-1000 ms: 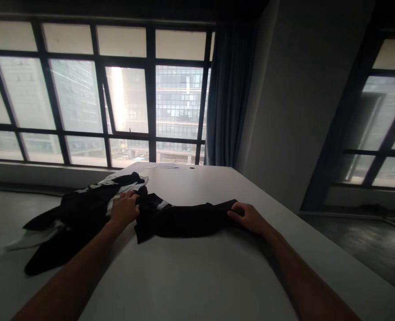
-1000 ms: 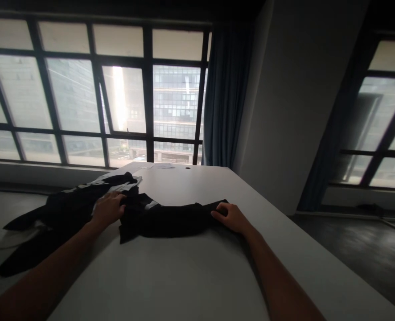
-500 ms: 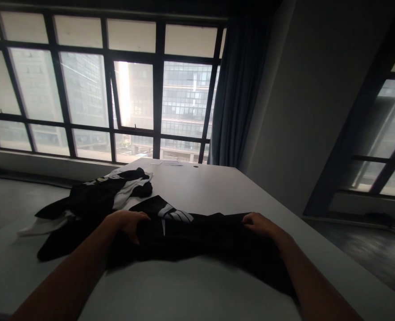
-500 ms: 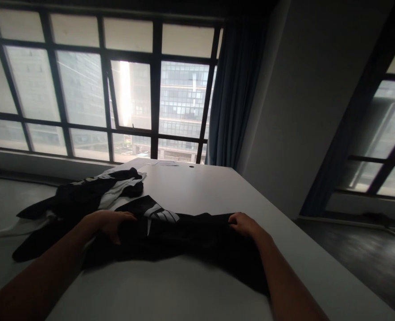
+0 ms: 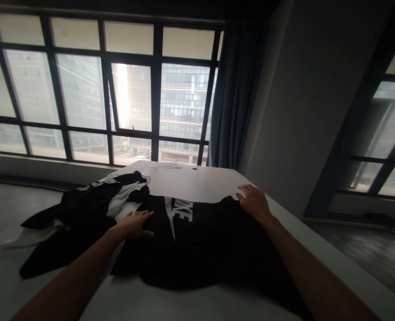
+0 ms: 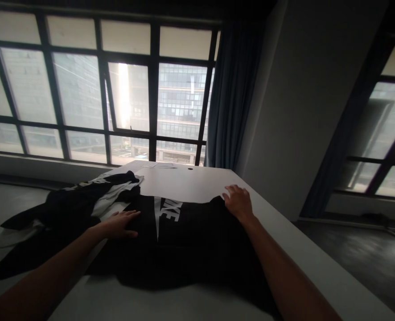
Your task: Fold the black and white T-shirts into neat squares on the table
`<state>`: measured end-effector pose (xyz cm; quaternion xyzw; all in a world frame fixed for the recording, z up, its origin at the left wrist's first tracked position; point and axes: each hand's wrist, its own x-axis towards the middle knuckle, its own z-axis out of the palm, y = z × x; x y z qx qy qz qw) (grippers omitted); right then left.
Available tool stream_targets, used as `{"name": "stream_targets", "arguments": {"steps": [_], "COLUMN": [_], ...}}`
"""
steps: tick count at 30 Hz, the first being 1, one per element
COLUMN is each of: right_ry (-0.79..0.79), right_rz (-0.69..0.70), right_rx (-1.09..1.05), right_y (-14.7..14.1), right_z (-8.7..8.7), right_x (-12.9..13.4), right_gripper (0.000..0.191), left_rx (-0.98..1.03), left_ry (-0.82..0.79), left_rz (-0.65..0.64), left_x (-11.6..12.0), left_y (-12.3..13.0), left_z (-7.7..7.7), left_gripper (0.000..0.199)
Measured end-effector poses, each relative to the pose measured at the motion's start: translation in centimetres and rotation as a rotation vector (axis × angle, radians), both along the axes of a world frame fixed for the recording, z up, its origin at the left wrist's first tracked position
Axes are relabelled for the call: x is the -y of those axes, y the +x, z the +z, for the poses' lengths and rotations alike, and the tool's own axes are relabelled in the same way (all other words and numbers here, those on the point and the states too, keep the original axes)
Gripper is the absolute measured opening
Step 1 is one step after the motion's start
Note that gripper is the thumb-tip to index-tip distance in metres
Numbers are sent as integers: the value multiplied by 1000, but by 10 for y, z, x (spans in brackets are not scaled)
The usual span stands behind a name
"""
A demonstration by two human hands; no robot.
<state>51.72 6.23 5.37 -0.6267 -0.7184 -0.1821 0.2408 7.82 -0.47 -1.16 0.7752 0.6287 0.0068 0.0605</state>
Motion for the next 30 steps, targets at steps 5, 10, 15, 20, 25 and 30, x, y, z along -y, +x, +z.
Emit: {"name": "stream_targets", "arguments": {"steps": [5, 10, 15, 20, 25, 30], "right_ry": [-731, -830, -680, -300, -639, -776], "right_rz": [148, 101, -34, -160, 23, 110], "right_rx": [21, -60, -27, 28, -132, -124], "right_y": [31, 82, 85, 67, 70, 82], "right_z": [-48, -71, -87, -75, -52, -66], "right_x": [12, 6, -1, 9, 31, 29], "right_gripper": [66, 94, 74, 45, 45, 69], "left_rx": [-72, -95, -7, 1, 187, 111], "left_ry": [-144, -192, 45, 436, 269, 145], "left_rz": [101, 161, 99, 22, -205, -200], "left_x": [5, 9, -2, -5, 10, 4], "left_y": [-5, 0, 4, 16, 31, 19], "left_z": [5, 9, -6, -4, 7, -1], "left_gripper": [95, 104, 78, 34, 33, 36]}}
